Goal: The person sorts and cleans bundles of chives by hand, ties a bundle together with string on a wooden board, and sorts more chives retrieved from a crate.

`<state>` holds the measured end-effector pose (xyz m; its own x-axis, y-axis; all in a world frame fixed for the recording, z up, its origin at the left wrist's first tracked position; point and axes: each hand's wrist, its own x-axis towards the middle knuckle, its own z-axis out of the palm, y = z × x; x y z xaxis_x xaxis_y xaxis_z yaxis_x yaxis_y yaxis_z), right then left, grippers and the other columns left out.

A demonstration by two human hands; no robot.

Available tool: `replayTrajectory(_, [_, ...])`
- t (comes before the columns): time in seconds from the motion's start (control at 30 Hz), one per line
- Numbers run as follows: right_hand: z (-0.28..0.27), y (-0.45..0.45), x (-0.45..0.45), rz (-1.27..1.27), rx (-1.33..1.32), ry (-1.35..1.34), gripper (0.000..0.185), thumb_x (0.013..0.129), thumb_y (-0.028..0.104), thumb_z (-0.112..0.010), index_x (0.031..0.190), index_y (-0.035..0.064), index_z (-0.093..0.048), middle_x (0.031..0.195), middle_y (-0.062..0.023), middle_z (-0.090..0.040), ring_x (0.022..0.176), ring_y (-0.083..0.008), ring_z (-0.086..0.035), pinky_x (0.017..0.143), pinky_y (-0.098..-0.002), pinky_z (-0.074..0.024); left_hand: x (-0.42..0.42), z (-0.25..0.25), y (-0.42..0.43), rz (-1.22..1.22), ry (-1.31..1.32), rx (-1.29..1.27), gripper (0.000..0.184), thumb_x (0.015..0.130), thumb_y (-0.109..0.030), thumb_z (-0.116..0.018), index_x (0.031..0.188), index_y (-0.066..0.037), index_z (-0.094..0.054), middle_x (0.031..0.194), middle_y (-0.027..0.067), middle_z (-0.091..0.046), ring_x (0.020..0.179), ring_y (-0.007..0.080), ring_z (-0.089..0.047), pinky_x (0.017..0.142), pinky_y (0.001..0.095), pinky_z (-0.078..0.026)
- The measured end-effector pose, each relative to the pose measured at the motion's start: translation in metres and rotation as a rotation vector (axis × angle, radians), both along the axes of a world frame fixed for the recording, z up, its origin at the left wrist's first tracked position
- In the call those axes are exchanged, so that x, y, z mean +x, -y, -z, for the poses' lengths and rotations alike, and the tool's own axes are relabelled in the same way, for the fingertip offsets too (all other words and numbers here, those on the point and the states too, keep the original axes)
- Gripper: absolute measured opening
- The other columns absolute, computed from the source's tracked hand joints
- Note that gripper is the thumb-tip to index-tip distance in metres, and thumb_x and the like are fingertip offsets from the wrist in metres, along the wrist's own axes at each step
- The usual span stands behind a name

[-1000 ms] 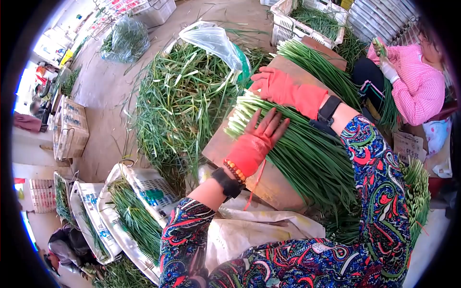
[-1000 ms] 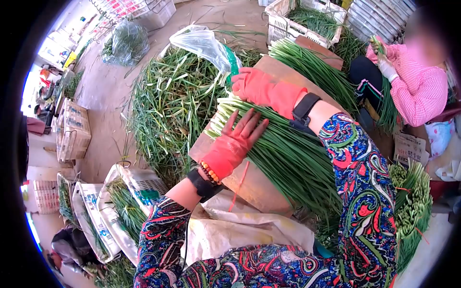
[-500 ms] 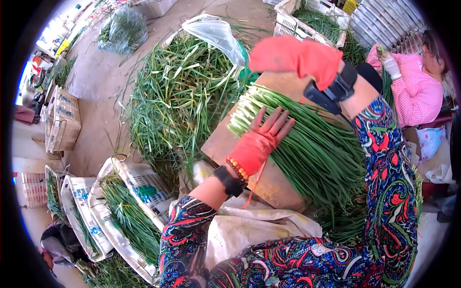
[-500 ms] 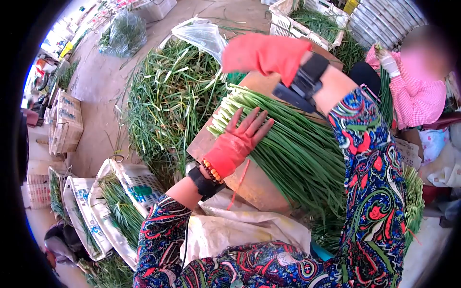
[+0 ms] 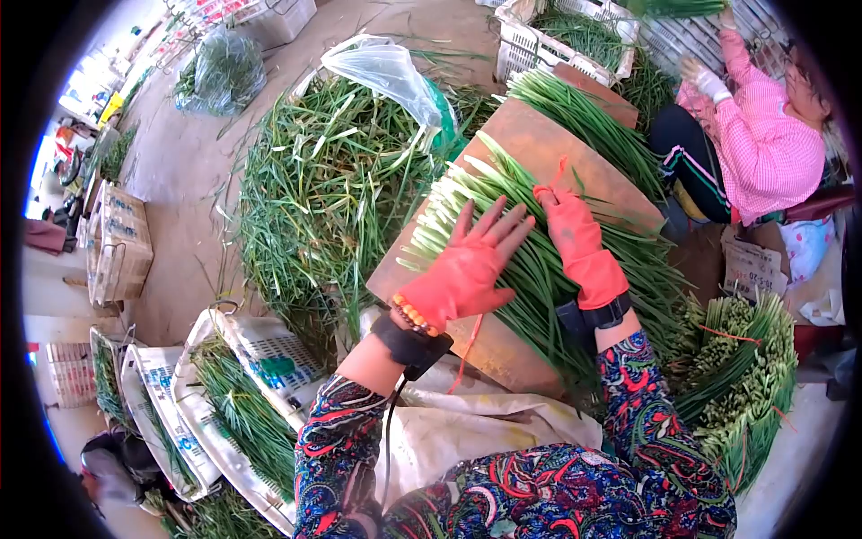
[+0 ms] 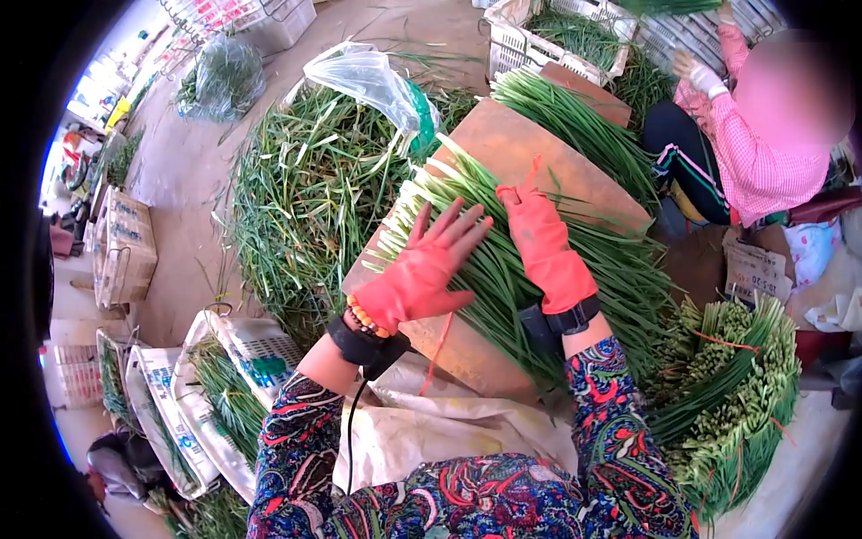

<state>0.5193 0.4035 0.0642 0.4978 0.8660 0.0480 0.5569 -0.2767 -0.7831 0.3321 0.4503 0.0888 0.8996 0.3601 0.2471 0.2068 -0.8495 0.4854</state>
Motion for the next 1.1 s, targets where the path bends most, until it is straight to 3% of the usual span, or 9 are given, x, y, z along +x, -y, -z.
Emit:
replayTrajectory(0.1, [0.015,0.003,0.002,0.007,0.204,-0.111,0.021,0.084,0.02,-0.053,0.086,0.0011,-0.06,0.076,-0.0173,-0.06,0.07,-0.0284,-0.058,0.064,-0.0349,-0.0432,0.011,0.0,-0.008,-0.268,0.34,-0.062,0.056,0.073,-0.03,-0.061,0.121,-0.004,-0.046,0.123,0.0165,-0.044,0.121,0.037,-0.033,0.103,0.0498,-0.02])
replayTrajectory(0.33, [0.004,0.004,-0.003,-0.05,0.341,0.049,0.015,0.08,0.015,-0.056,0.082,0.0007,-0.06,0.072,-0.0151,-0.059,0.07,-0.03,-0.057,0.069,-0.0355,-0.0437,0.055,0.011,-0.048,-0.804,0.076,0.13,0.033,0.073,-0.03,-0.067,0.094,-0.005,-0.065,0.122,0.013,-0.048,0.111,0.0304,-0.044,0.095,0.0392,-0.033])
replayTrajectory(0.43, [-0.005,0.005,-0.003,-0.079,0.31,0.112,0.017,0.08,0.018,-0.055,0.081,0.0018,-0.061,0.074,-0.0141,-0.06,0.071,-0.0294,-0.057,0.076,-0.036,-0.0419,0.056,0.029,-0.07,-0.666,0.213,-0.379,0.025,0.072,-0.023,-0.069,0.09,-0.005,-0.066,0.113,0.012,-0.056,0.099,0.0251,-0.054,0.089,0.0331,-0.04])
replayTrajectory(0.5, [0.002,0.004,-0.002,-0.054,0.355,0.133,0.017,0.081,0.019,-0.055,0.081,0.0028,-0.061,0.074,-0.013,-0.061,0.072,-0.0283,-0.057,0.079,-0.0358,-0.0408,0.049,0.031,-0.076,-0.561,0.201,-0.332,0.018,0.074,-0.027,-0.063,0.085,-0.013,-0.067,0.1,0.0067,-0.063,0.115,0.0272,-0.044,0.101,0.0444,-0.023])
replayTrajectory(0.57, [0.008,0.004,-0.002,-0.048,0.378,0.134,0.017,0.081,0.02,-0.055,0.08,0.0034,-0.061,0.075,-0.0121,-0.061,0.073,-0.0276,-0.057,0.081,-0.0355,-0.0404,0.045,0.03,-0.079,-0.577,0.289,-0.127,0.017,0.076,-0.025,-0.062,0.08,-0.009,-0.065,0.093,0.007,-0.063,0.106,0.0278,-0.05,0.099,0.0432,-0.027])
replayTrajectory(0.6, [0.008,0.005,-0.001,-0.055,0.379,0.125,0.017,0.081,0.02,-0.055,0.08,0.0035,-0.061,0.075,-0.0118,-0.062,0.074,-0.0275,-0.056,0.081,-0.0354,-0.0406,0.04,0.011,-0.081,-0.529,0.276,-0.005,0.01,0.074,-0.013,-0.064,0.072,-0.003,-0.062,0.085,0.0082,-0.062,0.079,0.0231,-0.057,0.072,0.0333,-0.044])
replayTrajectory(0.9, [0.019,0.004,0.001,-0.024,0.305,-0.054,0.015,0.081,0.018,-0.056,0.081,0.0045,-0.061,0.075,-0.0104,-0.062,0.075,-0.0267,-0.056,0.081,-0.034,-0.0405,-0.191,-0.062,-0.248,-1.076,0.77,0.104,0.027,0.086,-0.017,-0.048,0.104,0.003,-0.056,0.098,0.0141,-0.061,0.09,0.0188,-0.056,0.083,0.0297,-0.043])
replayTrajectory(0.97, [0.017,0.005,0.0,-0.029,0.314,0.022,0.015,0.081,0.018,-0.055,0.082,0.0044,-0.061,0.076,-0.0102,-0.062,0.075,-0.0264,-0.056,0.08,-0.0344,-0.0411,-0.24,-0.067,-0.258,-1.618,0.158,0.488,0.054,0.079,-0.035,-0.059,0.115,0.003,-0.05,0.113,0.0219,-0.054,0.103,0.0281,-0.053,0.092,0.0354,-0.039])
replayTrajectory(1.1, [0.017,0.005,-0.003,-0.01,0.344,0.065,0.015,0.082,0.016,-0.054,0.084,0.0036,-0.062,0.079,-0.0109,-0.062,0.076,-0.0266,-0.056,0.075,-0.0351,-0.0426,-0.136,-0.051,-0.192,-0.873,0.098,0.436,0.042,0.075,-0.031,-0.064,0.108,-0.005,-0.058,0.116,0.0142,-0.053,0.109,0.028,-0.048,0.093,0.0335,-0.038])
